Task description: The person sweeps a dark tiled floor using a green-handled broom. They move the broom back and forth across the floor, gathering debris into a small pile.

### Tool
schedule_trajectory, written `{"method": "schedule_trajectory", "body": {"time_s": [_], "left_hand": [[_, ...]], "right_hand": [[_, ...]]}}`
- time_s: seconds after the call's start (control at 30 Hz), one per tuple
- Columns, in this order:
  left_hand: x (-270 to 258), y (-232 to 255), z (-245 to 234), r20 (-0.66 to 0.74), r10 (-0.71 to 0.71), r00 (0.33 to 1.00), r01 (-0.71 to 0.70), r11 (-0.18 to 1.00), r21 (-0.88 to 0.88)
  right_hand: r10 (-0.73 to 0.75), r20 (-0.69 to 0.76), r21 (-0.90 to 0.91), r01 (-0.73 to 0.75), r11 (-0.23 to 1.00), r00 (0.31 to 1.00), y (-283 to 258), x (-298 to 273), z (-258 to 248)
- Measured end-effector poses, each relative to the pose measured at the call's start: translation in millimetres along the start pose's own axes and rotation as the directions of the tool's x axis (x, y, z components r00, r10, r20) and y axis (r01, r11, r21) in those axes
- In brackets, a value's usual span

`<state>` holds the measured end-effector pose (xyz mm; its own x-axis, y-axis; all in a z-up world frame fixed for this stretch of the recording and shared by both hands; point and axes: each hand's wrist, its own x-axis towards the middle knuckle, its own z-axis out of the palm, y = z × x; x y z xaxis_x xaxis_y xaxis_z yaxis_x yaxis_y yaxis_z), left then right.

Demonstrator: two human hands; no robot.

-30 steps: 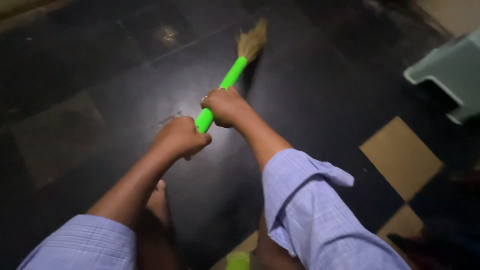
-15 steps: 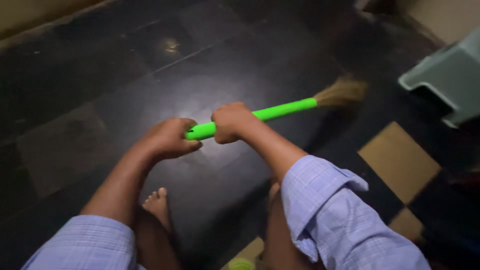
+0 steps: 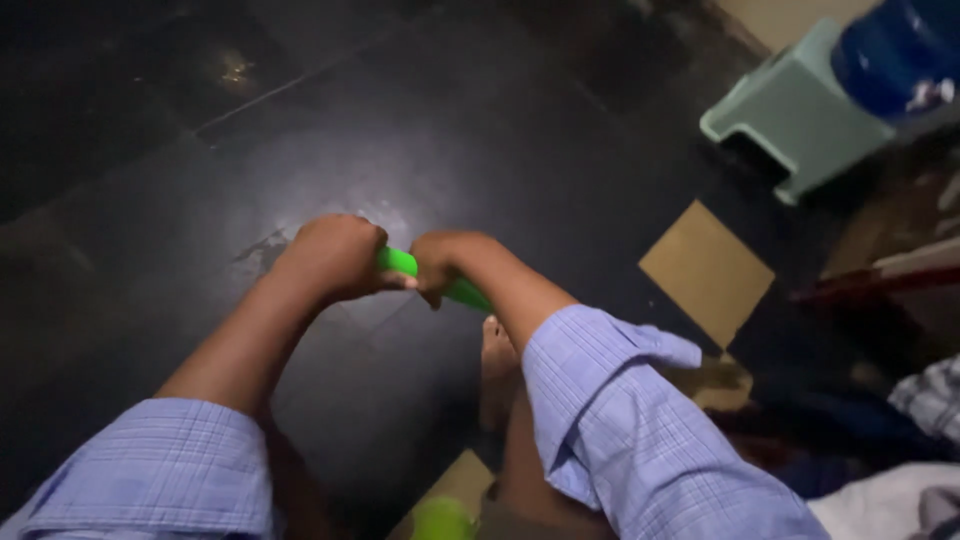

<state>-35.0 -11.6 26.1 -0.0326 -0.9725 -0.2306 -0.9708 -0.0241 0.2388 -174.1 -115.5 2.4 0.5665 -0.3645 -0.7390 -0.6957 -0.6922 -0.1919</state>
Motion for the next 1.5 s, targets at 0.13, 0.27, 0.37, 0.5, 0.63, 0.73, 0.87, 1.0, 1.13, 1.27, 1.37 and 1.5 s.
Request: {"method": "schedule_trajectory", "body": {"time_s": [0.13,0.27,0.37,0.5,0.63,0.73,0.87,1.0,1.13,1.27,1.37,1.5], "left_hand": [[-3,6,-3,0.068,-0.031,0.997,0.023,0.993,0.114],[-11,5,-6,0.102,-0.074,0.992,0.056,0.984,0.168],[-19,-3,-2,0.111,-0.129,0.985,0.107,0.977,0.185],[-32,-14,1,0.095,-0.312,0.945,0.306,0.949,0.075],[-39,-33,22,0.075,-0.494,0.866,0.499,0.849,-0.173],[-49,-34,11,0.174,-0.564,0.807,0.582,0.711,-0.395],[-64,-55,7,0.242,-0.607,0.757,0.626,0.568,-0.534],[-75,-81,21,0.180,-0.616,0.767,0.559,0.503,-0.659],[-79,-95,23,0.070,-0.560,0.826,0.392,0.479,-0.785],[-78,-90,8,0.007,-0.492,0.871,0.264,0.455,-0.850],[-80,-90,-1,-0.004,-0.381,0.924,0.175,0.435,-0.883],[-78,-87,-4,0.079,-0.139,0.987,0.142,0.542,-0.828]], "right_hand": [[-0.081,0.020,-0.076,0.083,0.994,0.996,-1,12,2],[-0.087,0.001,-0.077,0.087,0.993,0.996,-10,15,-2],[-0.110,-0.038,-0.091,0.106,0.990,0.993,-20,26,-5],[-0.266,-0.225,-0.317,0.188,0.930,0.937,-43,35,-14],[-0.420,-0.383,-0.495,0.201,0.845,0.823,-63,48,-26],[-0.521,-0.461,-0.532,0.247,0.810,0.718,-70,87,-19],[-0.668,-0.535,-0.582,0.348,0.735,0.517,-98,108,-18],[-0.720,-0.625,-0.596,0.412,0.689,0.300,-113,112,-20],[-0.690,-0.703,-0.587,0.405,0.700,0.173,-110,105,-27],[-0.678,-0.721,-0.604,0.348,0.717,0.145,-99,78,-41],[-0.709,-0.696,-0.667,0.264,0.697,0.116,-91,51,-47],[-0.642,-0.570,-0.588,0.292,0.755,0.512,-79,14,-41]]}}
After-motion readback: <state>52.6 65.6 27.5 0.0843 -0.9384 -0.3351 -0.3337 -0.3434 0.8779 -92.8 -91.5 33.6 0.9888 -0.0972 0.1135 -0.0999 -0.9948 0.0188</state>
